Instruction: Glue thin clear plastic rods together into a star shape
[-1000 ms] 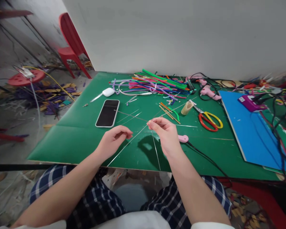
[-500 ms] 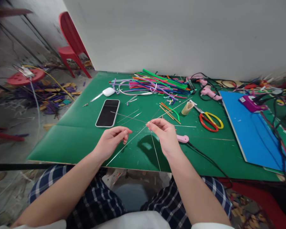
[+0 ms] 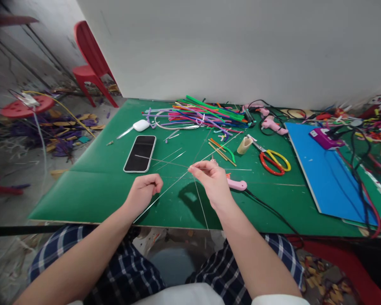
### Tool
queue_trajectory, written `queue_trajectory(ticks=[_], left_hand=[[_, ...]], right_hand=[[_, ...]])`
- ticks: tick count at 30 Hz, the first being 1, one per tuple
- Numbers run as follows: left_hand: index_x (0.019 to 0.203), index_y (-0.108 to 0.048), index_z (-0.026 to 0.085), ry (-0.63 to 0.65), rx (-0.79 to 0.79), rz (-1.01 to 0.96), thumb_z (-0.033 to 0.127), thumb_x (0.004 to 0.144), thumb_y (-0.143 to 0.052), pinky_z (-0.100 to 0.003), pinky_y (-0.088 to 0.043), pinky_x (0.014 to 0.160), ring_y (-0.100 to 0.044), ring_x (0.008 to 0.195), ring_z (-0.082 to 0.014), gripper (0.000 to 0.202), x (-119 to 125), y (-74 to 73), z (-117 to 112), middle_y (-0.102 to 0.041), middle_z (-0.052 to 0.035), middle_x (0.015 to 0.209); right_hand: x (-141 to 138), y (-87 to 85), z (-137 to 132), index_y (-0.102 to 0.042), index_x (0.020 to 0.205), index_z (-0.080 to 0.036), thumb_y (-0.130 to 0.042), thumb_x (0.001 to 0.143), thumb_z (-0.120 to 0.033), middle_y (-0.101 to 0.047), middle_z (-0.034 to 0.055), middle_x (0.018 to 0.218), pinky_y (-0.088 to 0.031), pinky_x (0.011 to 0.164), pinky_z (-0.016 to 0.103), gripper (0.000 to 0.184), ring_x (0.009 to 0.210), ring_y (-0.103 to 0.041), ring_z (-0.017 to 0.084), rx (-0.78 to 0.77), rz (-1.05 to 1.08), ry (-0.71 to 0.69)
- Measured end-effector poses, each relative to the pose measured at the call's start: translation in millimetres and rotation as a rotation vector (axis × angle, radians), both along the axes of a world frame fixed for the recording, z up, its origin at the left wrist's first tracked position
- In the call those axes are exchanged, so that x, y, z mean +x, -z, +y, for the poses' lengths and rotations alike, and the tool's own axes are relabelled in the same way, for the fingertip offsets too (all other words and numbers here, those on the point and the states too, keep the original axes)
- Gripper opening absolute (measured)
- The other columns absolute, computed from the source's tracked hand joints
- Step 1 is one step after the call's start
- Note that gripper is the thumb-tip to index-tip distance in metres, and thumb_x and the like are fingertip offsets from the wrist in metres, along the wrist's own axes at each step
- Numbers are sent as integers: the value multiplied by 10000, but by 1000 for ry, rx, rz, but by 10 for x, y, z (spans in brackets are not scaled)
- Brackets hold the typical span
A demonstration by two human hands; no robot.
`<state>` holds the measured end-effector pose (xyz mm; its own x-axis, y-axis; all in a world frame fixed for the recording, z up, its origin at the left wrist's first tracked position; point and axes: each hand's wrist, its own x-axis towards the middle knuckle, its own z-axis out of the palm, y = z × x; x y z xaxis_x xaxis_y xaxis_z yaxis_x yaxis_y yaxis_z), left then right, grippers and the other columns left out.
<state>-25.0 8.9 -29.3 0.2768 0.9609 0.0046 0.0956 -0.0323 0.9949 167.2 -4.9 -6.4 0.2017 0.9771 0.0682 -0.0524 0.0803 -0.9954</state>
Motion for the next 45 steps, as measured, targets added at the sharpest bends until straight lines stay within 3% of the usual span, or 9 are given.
queue_trajectory(ticks=[4,8,11,14,17,24,32,38,45], left_hand=[[449,-483,190,19,-24,-45,141,508,-367,-233,-239,448,-321,456,-101,140,-34,-52,-16,-371,35,437],[647,-590,183,88,-91,-109,198,698,-454,-215,-305,419,-383,422,-92,146,-12,-97,-30,-446,47,469],[862,-636,177,129,-108,-158,328,806,-510,-239,-456,499,-578,612,-141,205,15,-121,-45,-628,-17,691],[1004,-646,168,199,-108,-206,400,822,-550,-278,-528,662,-635,891,-203,310,37,-127,-70,-690,-80,922],[1069,-633,188,226,-161,-212,326,790,-643,-246,-529,683,-660,831,-167,312,59,-125,-109,-714,-54,885],[953,-667,149,-10,-192,-202,312,733,-701,-242,-542,605,-651,611,-132,276,117,-130,-152,-702,-22,680],[950,-673,157,-38,-166,-164,330,714,-703,-251,-561,600,-667,601,-149,294,149,-159,-185,-703,-23,650],[801,-680,174,-116,-70,-133,328,716,-707,-226,-558,619,-665,647,-135,178,172,-132,-189,-713,-19,745],[820,-689,150,-183,-76,-146,345,723,-705,-261,-570,590,-679,647,-169,218,158,-172,-201,-708,-32,697]], right_hand=[[-28,30,-42,-682,711,-224,-729,687,-328,-684,-2,693,-508,677,311,117,651,-617,143,57,-145,17],[-75,21,-107,-678,715,-241,-697,733,-300,-696,4,762,-493,756,350,65,755,-632,173,146,-295,25],[-106,0,-141,-669,715,-248,-681,752,-255,-691,2,783,-481,784,352,39,794,-623,175,214,-376,0],[-131,-10,-154,-671,715,-251,-677,758,-226,-693,1,775,-478,791,349,49,794,-623,175,260,-430,-15],[-158,-8,-159,-688,706,-256,-686,749,-211,-703,4,754,-482,777,354,62,771,-631,185,270,-471,-16],[-216,7,-161,-733,808,-288,-686,743,-211,-739,3,875,-498,840,369,111,870,-659,205,215,-491,-42],[-270,9,-178,-725,787,-246,-646,777,-260,-743,8,818,-558,717,307,81,746,-694,181,120,-443,-21],[-285,45,-188,-716,774,-243,-642,781,-266,-730,8,771,-539,678,293,79,707,-673,173,139,-474,-39],[-253,15,-210,-701,756,-251,-627,793,-279,-718,18,795,-514,705,319,87,714,-642,179,187,-531,-27]])
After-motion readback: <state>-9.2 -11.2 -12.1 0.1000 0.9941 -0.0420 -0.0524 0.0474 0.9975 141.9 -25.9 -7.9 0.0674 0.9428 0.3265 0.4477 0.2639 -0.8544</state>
